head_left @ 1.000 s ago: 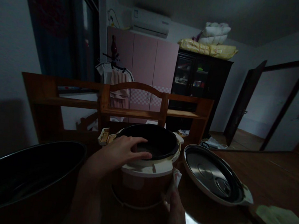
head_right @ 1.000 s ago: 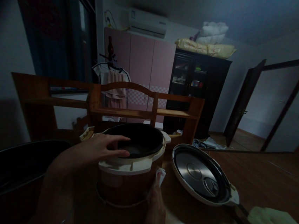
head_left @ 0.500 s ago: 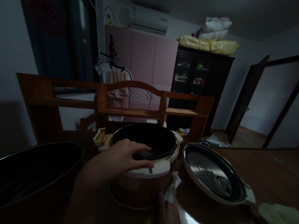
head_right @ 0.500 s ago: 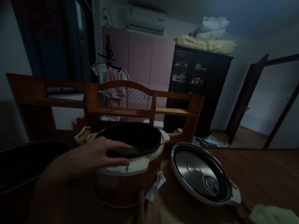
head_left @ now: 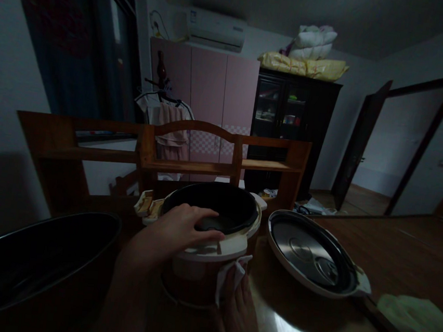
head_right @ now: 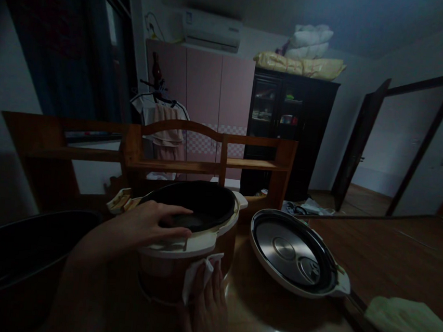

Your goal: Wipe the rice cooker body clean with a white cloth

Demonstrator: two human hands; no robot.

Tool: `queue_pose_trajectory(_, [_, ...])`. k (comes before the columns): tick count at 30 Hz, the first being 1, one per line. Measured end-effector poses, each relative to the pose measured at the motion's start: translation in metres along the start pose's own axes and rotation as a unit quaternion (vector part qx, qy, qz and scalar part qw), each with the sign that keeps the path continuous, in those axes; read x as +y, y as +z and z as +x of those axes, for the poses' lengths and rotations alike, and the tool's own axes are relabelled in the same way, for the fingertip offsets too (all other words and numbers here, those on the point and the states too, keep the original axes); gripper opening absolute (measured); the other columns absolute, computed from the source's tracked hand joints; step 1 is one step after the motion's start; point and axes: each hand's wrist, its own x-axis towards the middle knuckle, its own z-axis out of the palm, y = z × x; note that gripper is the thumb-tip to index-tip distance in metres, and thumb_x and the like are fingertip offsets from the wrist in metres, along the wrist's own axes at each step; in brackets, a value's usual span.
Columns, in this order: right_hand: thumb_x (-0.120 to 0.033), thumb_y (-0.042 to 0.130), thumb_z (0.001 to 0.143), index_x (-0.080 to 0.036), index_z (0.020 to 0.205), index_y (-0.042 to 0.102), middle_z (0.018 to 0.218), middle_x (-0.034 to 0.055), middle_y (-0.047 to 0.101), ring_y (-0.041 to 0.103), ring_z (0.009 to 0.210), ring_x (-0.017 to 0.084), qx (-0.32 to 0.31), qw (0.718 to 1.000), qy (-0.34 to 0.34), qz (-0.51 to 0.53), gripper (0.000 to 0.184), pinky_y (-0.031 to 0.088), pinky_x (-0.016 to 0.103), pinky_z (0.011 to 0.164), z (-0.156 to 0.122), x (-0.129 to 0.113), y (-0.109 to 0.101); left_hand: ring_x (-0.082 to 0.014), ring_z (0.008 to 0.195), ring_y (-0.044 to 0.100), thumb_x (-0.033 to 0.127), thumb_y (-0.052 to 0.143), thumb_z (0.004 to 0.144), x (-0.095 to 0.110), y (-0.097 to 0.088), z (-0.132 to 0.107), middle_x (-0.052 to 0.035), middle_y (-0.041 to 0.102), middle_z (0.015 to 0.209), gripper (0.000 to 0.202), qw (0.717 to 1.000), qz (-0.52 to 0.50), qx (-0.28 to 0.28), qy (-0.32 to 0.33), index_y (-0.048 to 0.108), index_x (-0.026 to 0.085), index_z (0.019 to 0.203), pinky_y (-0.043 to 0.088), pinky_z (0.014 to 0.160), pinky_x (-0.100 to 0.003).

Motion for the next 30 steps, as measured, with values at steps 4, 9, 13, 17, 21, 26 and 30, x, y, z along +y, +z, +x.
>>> queue_pose_trajectory(4, [-0.043, 0.040, 0.102, -0.017, 0.157, -0.010, 0.161, 0.0129, -0.001, 0.006, 0.146, 0.038, 0.012, 0.990, 0.126, 0.061, 0.078, 0.031, 0.063, 0.111, 0.000, 0.000, -0.002, -0.0256, 0.104, 0.066, 0.068, 0.057, 0.080, 0.000, 0.001, 0.001, -0.0069, 0.073, 0.113, 0.065, 1.000, 0.003, 0.006, -0.003, 0.064, 0.024, 0.128, 0.045, 0.081, -0.028])
queue_pose_trajectory(9, [-0.048, 0.040, 0.103, -0.016, 0.157, -0.006, 0.160, 0.0123, 0.009, 0.004, 0.147, 0.029, 0.025, 0.960, 0.234, 0.149, 0.078, 0.020, 0.055, 0.119, 0.003, -0.004, -0.013, -0.0246, 0.100, 0.067, 0.070, 0.057, 0.080, -0.002, 0.001, 0.001, -0.0066, 0.073, 0.110, 0.067, 1.000, -0.004, 0.005, 0.005, 0.063, 0.023, 0.128, 0.045, 0.081, -0.029])
queue_pose_trajectory(13, [-0.048, 0.041, 0.102, -0.013, 0.157, -0.005, 0.160, 0.0149, 0.009, 0.006, 0.147, 0.032, 0.014, 0.963, 0.235, 0.129, 0.080, 0.023, 0.058, 0.118, 0.000, -0.006, -0.012, -0.0262, 0.108, 0.064, 0.069, 0.056, 0.081, -0.003, 0.002, 0.000, -0.0067, 0.071, 0.119, 0.066, 1.000, -0.001, 0.006, -0.003, 0.063, 0.024, 0.128, 0.045, 0.082, -0.028])
queue_pose_trajectory(17, [-0.041, 0.043, 0.101, -0.015, 0.157, -0.008, 0.160, 0.0157, 0.007, 0.012, 0.146, 0.037, 0.029, 0.987, 0.149, 0.062, 0.080, 0.033, 0.061, 0.111, -0.002, -0.009, -0.011, -0.0265, 0.110, 0.064, 0.068, 0.054, 0.082, 0.000, 0.000, -0.001, -0.0068, 0.071, 0.120, 0.065, 1.000, 0.000, -0.001, -0.002, 0.062, 0.024, 0.129, 0.045, 0.081, -0.027])
queue_pose_trajectory(21, [-0.036, 0.047, 0.098, -0.014, 0.157, -0.005, 0.161, 0.0150, 0.000, 0.002, 0.145, 0.042, -0.015, 1.000, 0.019, 0.013, 0.082, 0.029, 0.065, 0.111, 0.004, -0.013, -0.020, -0.0258, 0.108, 0.064, 0.067, 0.055, 0.083, 0.001, -0.001, -0.001, -0.0070, 0.071, 0.119, 0.064, 1.000, -0.004, -0.002, -0.004, 0.063, 0.023, 0.128, 0.045, 0.081, -0.027])
queue_pose_trajectory(26, [-0.036, 0.054, 0.094, -0.018, 0.158, 0.001, 0.159, 0.0116, 0.018, 0.005, 0.146, 0.040, -0.071, 0.992, -0.094, -0.040, 0.086, 0.032, 0.063, 0.110, 0.006, -0.012, -0.020, -0.0249, 0.107, 0.064, 0.067, 0.056, 0.082, -0.003, 0.001, -0.001, -0.0060, 0.071, 0.118, 0.064, 1.000, -0.012, 0.005, 0.004, 0.062, 0.024, 0.130, 0.044, 0.082, -0.027])
queue_pose_trajectory(30, [-0.032, 0.045, 0.099, -0.019, 0.158, -0.002, 0.159, 0.0117, 0.017, 0.011, 0.146, 0.037, -0.024, 0.999, -0.023, -0.022, 0.077, 0.035, 0.061, 0.110, 0.006, -0.012, -0.017, -0.0249, 0.108, 0.064, 0.067, 0.059, 0.080, -0.005, 0.002, -0.002, -0.0050, 0.071, 0.119, 0.065, 1.000, -0.012, -0.003, 0.004, 0.061, 0.027, 0.131, 0.044, 0.084, -0.027])
